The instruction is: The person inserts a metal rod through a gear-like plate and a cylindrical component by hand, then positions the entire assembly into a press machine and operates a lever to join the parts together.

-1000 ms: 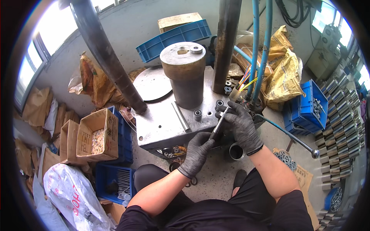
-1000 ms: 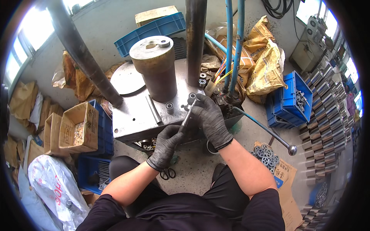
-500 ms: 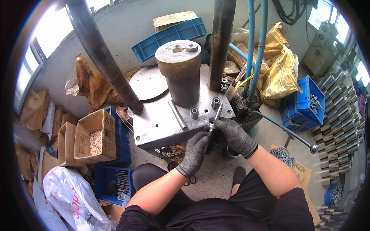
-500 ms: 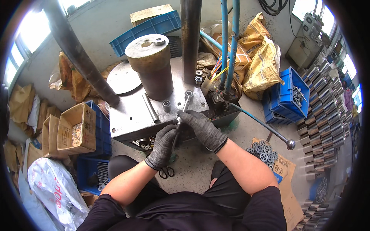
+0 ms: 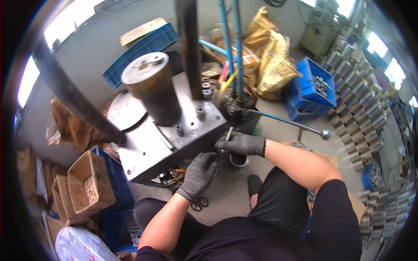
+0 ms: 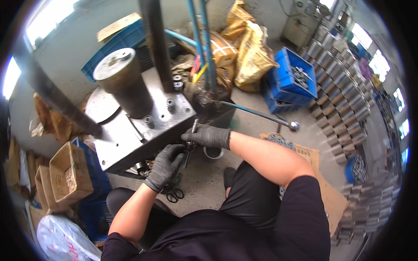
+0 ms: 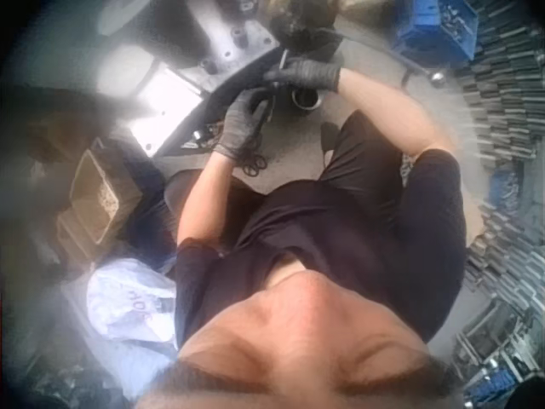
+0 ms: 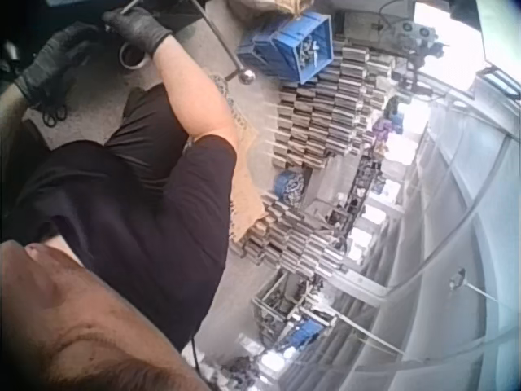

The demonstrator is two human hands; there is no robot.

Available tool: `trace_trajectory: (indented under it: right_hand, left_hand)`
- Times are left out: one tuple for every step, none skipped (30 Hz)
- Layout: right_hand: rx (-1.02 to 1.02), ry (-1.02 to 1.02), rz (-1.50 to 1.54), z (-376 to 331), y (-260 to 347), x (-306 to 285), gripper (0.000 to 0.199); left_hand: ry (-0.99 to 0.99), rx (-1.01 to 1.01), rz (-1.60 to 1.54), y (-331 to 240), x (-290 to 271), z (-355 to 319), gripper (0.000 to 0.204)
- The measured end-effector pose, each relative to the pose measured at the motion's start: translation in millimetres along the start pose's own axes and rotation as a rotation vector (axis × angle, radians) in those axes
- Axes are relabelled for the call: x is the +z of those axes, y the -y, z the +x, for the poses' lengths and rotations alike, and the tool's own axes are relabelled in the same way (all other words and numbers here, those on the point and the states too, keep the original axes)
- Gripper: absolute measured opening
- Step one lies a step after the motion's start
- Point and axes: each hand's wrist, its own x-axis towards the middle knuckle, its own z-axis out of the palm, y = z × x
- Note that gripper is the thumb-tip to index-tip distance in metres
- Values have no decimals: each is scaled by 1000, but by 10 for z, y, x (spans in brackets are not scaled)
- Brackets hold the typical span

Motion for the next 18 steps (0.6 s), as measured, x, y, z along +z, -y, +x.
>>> trace_trajectory:
  right_hand:
    - [2, -86, -65, -120, -94, -62, 36]
    - [20, -55, -179, -262, -180, -193, 38]
    - [31, -14, -298, -378, -239, -346, 40]
    - [133, -65, -388, -559, -305, -490, 42]
    - [236, -110, -474, -796, -395, -625, 44]
    - [291, -159, -625, -998, -637, -795, 46]
    - [383, -293, -554, -1192, -1093, -949, 44]
    - [386, -398, -536, -1438, -1447, -1051, 45]
    - [514, -522, -397, -1683, -1668, -1074, 44]
    - [599, -592, -164, -2006, -2163, -1185, 41]
    - [502, -720, -27, -2278, -2457, -1086, 40]
    - [514, -916, 225, -2444, -2579, -900, 50]
    - [548, -1041, 311, -2781, -3001, -844, 48]
    - [605, -1162, 408, -2992, -3306, -749, 47]
    - [663, -1278, 509, -3174, -3564, -606, 46]
    - [639, -1373, 572, -3339, -3791, -417, 45]
    - [612, -1467, 635, -3472, -3992, -218, 45]
    - [616, -1578, 695, -3545, -4156, -23, 42]
  left_hand:
    - [-2, 94, 173, -62, -33, -7, 30]
    - [52, 87, 251, -223, -99, -9, 30]
    - [91, 81, 300, -240, -123, -48, 30]
    - [148, 62, 295, -244, -140, -69, 31]
    - [205, 39, 293, -251, -138, -86, 33]
    - [219, 58, 284, -276, -139, -79, 33]
    - [316, 60, 349, -302, -127, -63, 34]
    - [413, 57, 416, -286, -112, -62, 35]
    - [426, 66, 414, -239, -106, -82, 35]
    - [464, 89, 432, -214, -54, -62, 36]
    - [502, 88, 459, -167, -36, -87, 37]
    - [524, 63, 453, -154, -61, -130, 38]
    - [542, 87, 440, -178, -23, -102, 38]
    - [565, 62, 452, -175, -10, -108, 39]
    - [590, 34, 465, -164, -2, -127, 41]
    - [578, 26, 462, -146, 5, -150, 41]
    - [600, 28, 459, -149, 10, -177, 41]
    - [598, -19, 455, -155, -1, -207, 41]
